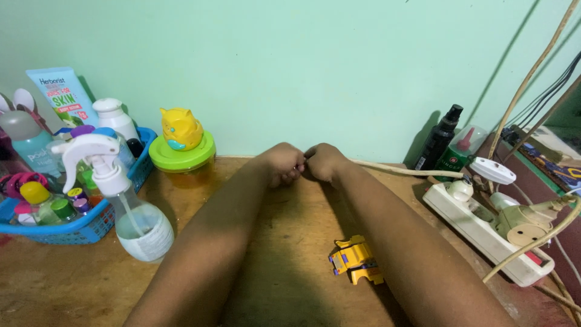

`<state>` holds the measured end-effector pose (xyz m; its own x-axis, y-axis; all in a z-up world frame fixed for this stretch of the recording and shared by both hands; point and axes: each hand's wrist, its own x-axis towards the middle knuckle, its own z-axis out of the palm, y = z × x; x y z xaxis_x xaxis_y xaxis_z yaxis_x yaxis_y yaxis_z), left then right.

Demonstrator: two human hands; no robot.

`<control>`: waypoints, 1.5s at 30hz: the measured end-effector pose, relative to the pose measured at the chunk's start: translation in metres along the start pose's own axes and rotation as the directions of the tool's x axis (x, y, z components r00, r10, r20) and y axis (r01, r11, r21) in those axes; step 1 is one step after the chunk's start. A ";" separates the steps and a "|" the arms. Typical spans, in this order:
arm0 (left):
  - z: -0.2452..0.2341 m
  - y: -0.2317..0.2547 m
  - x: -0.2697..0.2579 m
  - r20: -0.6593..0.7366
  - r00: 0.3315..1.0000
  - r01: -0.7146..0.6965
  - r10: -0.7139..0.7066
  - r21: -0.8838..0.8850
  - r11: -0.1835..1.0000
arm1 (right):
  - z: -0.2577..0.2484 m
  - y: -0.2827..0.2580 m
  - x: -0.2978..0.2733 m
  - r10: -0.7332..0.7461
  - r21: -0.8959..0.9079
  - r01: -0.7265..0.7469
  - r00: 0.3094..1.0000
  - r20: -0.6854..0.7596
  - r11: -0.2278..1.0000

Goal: The recorder is organizing personal items on a wooden cabinet and cleaning the surface using a spray bottle and cloth.

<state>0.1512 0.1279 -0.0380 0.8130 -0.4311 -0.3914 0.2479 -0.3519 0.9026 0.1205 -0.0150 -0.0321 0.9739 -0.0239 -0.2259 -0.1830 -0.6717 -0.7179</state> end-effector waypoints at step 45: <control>-0.004 0.000 -0.101 -0.366 0.930 0.261 -0.031 0.599 0.757 | 0.019 -0.026 -0.018 0.219 -0.099 -0.249 0.944 -0.248 0.963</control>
<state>0.0713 0.1742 0.0021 0.9411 -0.0862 -0.3268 0.0844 -0.8764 0.4741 0.1050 0.0167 -0.0222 0.9125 -0.3529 -0.2069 -0.4056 -0.7144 -0.5701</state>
